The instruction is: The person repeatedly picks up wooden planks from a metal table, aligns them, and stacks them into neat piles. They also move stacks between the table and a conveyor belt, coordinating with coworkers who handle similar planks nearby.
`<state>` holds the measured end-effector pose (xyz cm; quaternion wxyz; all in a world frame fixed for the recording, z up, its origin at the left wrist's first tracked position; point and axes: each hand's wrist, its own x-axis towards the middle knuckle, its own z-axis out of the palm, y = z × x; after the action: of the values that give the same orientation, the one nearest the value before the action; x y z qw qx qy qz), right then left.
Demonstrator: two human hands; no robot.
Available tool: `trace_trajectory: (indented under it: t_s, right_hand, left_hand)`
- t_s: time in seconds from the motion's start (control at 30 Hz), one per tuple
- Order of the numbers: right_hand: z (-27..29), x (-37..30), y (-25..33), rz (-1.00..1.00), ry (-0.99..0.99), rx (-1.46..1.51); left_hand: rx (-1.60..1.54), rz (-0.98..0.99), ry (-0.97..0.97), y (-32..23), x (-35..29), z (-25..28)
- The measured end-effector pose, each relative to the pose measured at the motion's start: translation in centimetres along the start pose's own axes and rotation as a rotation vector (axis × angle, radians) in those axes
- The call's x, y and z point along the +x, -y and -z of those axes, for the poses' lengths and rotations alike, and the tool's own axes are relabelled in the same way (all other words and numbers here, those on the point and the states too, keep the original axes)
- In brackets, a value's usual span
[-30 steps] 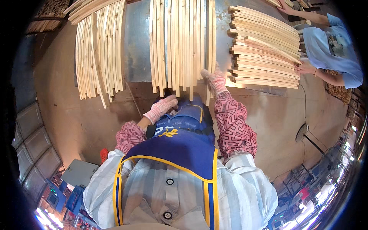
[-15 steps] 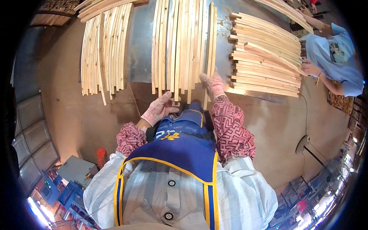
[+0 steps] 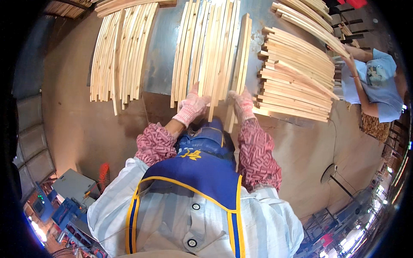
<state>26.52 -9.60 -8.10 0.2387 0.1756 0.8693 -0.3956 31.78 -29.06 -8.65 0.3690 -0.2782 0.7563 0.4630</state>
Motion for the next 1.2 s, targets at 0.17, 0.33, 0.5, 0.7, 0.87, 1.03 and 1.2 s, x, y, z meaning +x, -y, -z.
trace_trajectory:
  t_s: [0.17, 0.33, 0.5, 0.7, 0.87, 1.03, 1.2]
  right_hand:
    - [-2.4, -2.5, 1.0, 0.063, 0.117, 0.674]
    - [-6.4, -2.5, 3.3, 0.207, 0.110, 0.711]
    - [-7.8, -5.0, 6.8, 0.328, 0.206, 0.629]
    - [-13.0, -5.1, 9.7, 0.551, 0.550, 0.097]
    - [-15.1, -6.3, 8.1, 0.487, 0.632, 0.069]
    - [-13.4, -4.5, 4.6, 0.308, 0.580, 0.034]
    - [-11.5, -2.1, 1.7, 0.161, 0.474, 0.254]
  left_hand:
    - [0.084, -0.405, -0.007, 1.3, -2.5, -0.5]
    - [0.233, -0.309, 0.028, 1.3, -3.6, 0.0]
    - [0.956, -0.769, -0.219, 3.1, -2.8, 1.0]
    - [-0.012, -0.160, -0.490, 9.2, -4.2, 6.2]
    - [0.005, 0.126, -0.366, 14.7, -6.7, 9.5]
    - [0.113, 0.140, -0.471, 13.0, -3.5, 11.2]
    - [0.621, 0.026, -0.643, 9.2, 4.3, 15.0]
